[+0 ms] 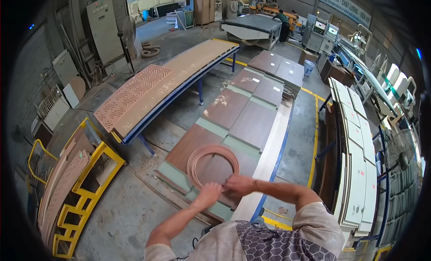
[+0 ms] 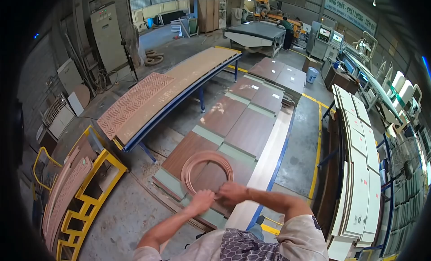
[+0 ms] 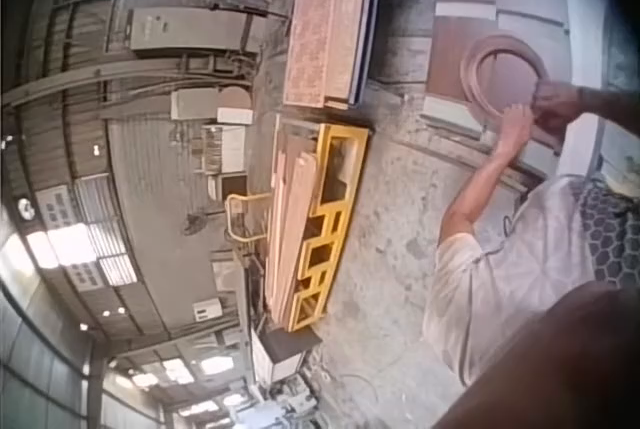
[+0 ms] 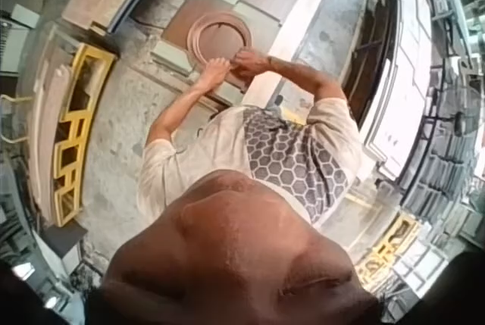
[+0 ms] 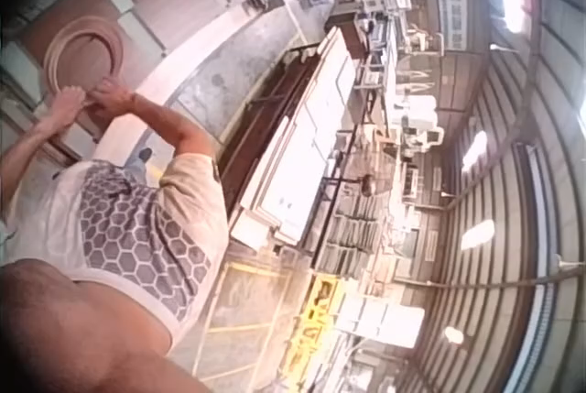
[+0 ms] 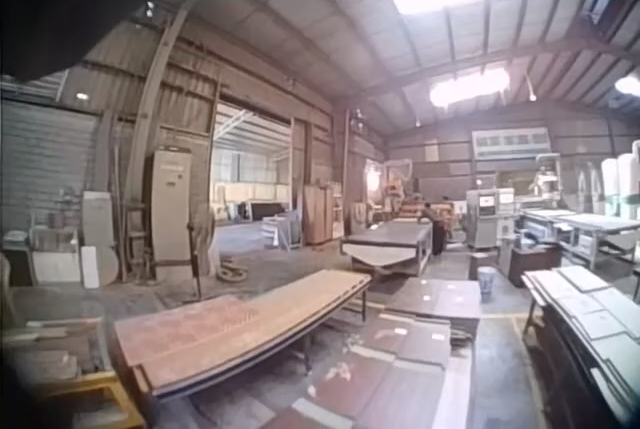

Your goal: Cutting and organizing strips of edge banding material from a large coil on a worktable and then placing them on furniture panels.

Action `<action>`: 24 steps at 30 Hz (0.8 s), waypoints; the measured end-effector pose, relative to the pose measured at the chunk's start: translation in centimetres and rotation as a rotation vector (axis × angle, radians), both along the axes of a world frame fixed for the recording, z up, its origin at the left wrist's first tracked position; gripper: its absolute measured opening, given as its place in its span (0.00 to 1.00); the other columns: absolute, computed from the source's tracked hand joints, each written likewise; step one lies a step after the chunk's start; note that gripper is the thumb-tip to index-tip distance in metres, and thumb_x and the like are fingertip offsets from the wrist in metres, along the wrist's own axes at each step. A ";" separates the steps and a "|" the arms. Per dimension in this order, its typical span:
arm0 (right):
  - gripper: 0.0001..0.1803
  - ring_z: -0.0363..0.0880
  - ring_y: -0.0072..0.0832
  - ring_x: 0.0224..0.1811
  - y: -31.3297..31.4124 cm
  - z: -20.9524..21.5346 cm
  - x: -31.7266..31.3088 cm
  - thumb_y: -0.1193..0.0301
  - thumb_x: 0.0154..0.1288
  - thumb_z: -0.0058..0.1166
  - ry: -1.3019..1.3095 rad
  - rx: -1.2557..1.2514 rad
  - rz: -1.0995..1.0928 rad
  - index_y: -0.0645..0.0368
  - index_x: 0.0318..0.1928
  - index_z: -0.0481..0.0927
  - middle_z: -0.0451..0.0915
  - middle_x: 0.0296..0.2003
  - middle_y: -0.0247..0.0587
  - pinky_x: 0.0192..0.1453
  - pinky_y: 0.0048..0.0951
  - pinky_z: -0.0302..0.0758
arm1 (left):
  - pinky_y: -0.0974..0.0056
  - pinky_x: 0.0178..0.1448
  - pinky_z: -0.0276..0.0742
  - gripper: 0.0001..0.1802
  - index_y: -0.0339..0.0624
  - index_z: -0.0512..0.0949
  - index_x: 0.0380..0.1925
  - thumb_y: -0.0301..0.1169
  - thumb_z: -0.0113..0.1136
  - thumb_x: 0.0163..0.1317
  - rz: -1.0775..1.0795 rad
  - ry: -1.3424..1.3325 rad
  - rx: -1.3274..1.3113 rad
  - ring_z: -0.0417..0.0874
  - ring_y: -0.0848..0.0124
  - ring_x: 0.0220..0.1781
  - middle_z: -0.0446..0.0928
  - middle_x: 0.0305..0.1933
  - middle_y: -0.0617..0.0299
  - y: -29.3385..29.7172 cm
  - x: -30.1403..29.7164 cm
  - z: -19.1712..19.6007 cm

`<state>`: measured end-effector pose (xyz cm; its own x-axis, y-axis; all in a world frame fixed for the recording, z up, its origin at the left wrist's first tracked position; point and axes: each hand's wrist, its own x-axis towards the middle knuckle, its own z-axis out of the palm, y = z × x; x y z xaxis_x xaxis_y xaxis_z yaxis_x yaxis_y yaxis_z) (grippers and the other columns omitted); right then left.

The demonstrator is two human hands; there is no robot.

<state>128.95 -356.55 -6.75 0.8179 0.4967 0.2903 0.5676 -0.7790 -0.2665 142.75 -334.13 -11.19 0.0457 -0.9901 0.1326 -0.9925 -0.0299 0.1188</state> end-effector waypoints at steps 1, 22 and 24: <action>0.13 0.78 0.39 0.48 0.6 -1.2 -0.2 0.63 0.71 0.60 0.038 -0.064 -0.062 0.53 0.50 0.78 0.76 0.43 0.41 0.57 0.40 0.76 | 0.52 0.53 0.75 0.12 0.45 0.76 0.41 0.41 0.60 0.68 0.026 -0.016 -0.005 0.80 0.54 0.49 0.77 0.43 0.55 -0.4 -1.4 -0.7; 0.13 0.80 0.42 0.58 -7.3 -0.5 -0.1 0.69 0.69 0.55 -0.116 -0.159 -0.051 0.53 0.53 0.78 0.79 0.49 0.41 0.69 0.41 0.76 | 0.51 0.65 0.71 0.14 0.43 0.76 0.41 0.40 0.66 0.62 0.153 0.010 -0.168 0.78 0.55 0.52 0.75 0.44 0.55 3.0 2.3 1.9; 0.16 0.80 0.42 0.60 -6.2 -0.8 -0.3 0.69 0.65 0.59 0.045 -0.180 -0.108 0.52 0.53 0.79 0.79 0.49 0.41 0.69 0.41 0.76 | 0.51 0.66 0.71 0.12 0.43 0.78 0.40 0.39 0.62 0.64 0.012 -0.093 -0.100 0.78 0.56 0.54 0.76 0.44 0.55 2.8 2.3 0.7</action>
